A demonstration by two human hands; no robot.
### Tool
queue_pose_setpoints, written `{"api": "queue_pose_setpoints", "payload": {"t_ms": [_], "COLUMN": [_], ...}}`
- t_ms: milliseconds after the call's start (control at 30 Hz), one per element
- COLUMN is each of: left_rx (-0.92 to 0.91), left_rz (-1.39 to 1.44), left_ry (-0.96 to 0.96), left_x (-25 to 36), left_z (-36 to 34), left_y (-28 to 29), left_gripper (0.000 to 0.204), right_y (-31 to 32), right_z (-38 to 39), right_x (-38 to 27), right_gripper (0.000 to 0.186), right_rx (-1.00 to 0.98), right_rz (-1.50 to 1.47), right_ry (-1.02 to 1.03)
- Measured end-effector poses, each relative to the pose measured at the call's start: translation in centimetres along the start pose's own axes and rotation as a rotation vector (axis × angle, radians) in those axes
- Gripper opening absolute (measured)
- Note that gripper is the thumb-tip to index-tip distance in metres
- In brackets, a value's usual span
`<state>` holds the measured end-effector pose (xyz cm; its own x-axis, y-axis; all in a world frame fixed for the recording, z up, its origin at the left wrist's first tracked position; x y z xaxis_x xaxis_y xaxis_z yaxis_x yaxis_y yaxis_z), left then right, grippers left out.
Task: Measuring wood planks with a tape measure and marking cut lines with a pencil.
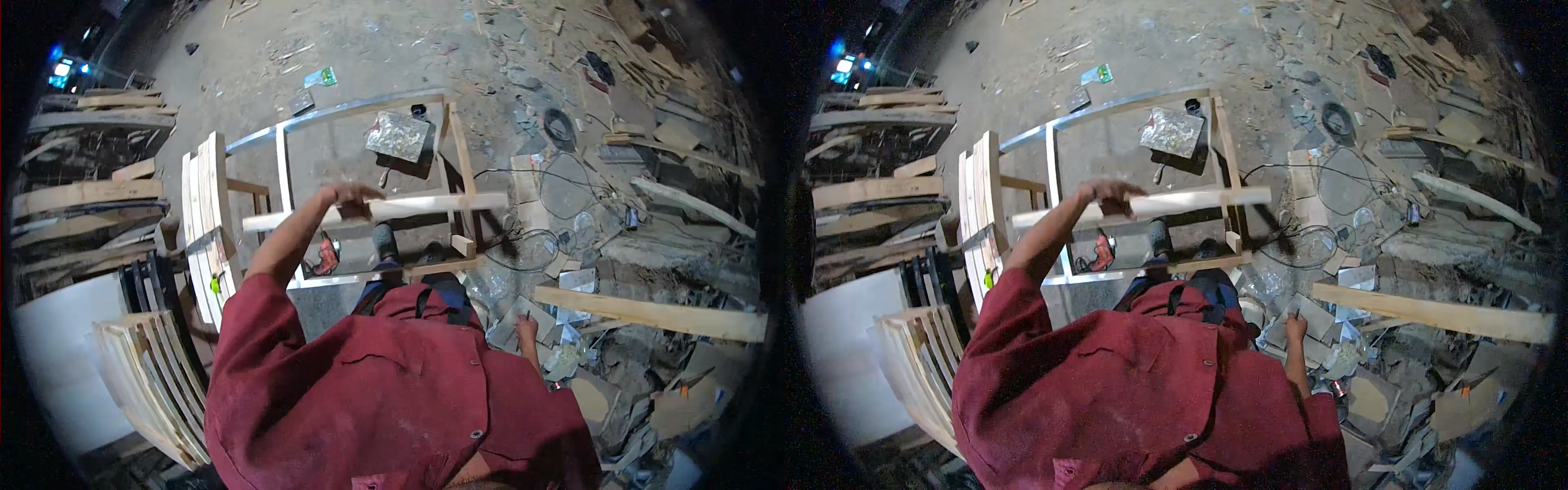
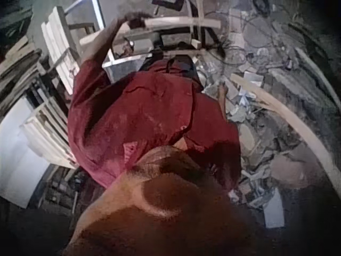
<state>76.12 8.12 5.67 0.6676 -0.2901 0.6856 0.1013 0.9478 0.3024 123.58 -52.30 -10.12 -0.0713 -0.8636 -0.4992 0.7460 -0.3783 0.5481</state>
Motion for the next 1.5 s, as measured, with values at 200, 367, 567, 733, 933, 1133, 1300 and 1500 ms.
{"api": "queue_pose_setpoints", "payload": {"t_ms": [200,367,567,733,933,1133,1300,1500], "left_rx": [0.331,0.562,0.687,0.817,0.802,0.694,0.745,1.009], "left_rz": [0.150,0.138,-0.294,-0.830,-0.820,-0.736,-0.878,-0.722], "left_ry": [-0.031,0.095,0.337,0.069,0.191,0.080,-0.067,0.150], "left_x": [-1.4,-6.1,-7.3,-0.1,-0.3,1.3,-1.0,0.8], "left_z": [2.2,-0.6,-3.2,0.0,0.6,4.7,4.4,3.0], "left_y": [5.3,6.2,4.4,0.3,-0.4,-0.8,-4.2,-3.3], "left_gripper": [0.058,0.047,0.063,0.115,0.115,0.096,0.072,0.080], "right_y": [-3.0,-2.6,-1.9,-2.5,-5.0,-5.6,-6.3,-6.6], "right_z": [1.5,1.1,4.2,5.5,4.9,3.4,3.7,3.0], "right_x": [-9.0,-7.0,-6.0,-4.3,-6.4,-8.9,-10.9,-10.0], "right_gripper": [0.026,0.029,0.025,0.026,0.029,0.028,0.027,0.029], "right_rx": [-0.065,-0.053,-0.097,-0.114,-0.126,-0.083,-0.161,-0.146], "right_rz": [-0.072,0.095,0.032,-0.092,0.131,0.061,0.086,0.154], "right_ry": [0.011,0.131,-0.111,-0.172,-0.051,0.059,-0.027,0.109]}}
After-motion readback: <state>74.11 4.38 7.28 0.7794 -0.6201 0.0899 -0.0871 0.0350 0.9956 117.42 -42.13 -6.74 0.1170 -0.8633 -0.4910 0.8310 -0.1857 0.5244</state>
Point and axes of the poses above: each hand's wrist, its own z-axis away from the middle knuckle, its own y-axis out of the back of the hand, x = y × z, the point moved 4 cm from there along -z, towards the middle knuckle, and after that the axes turned 2 degrees about -z, right-handed, at the moved point
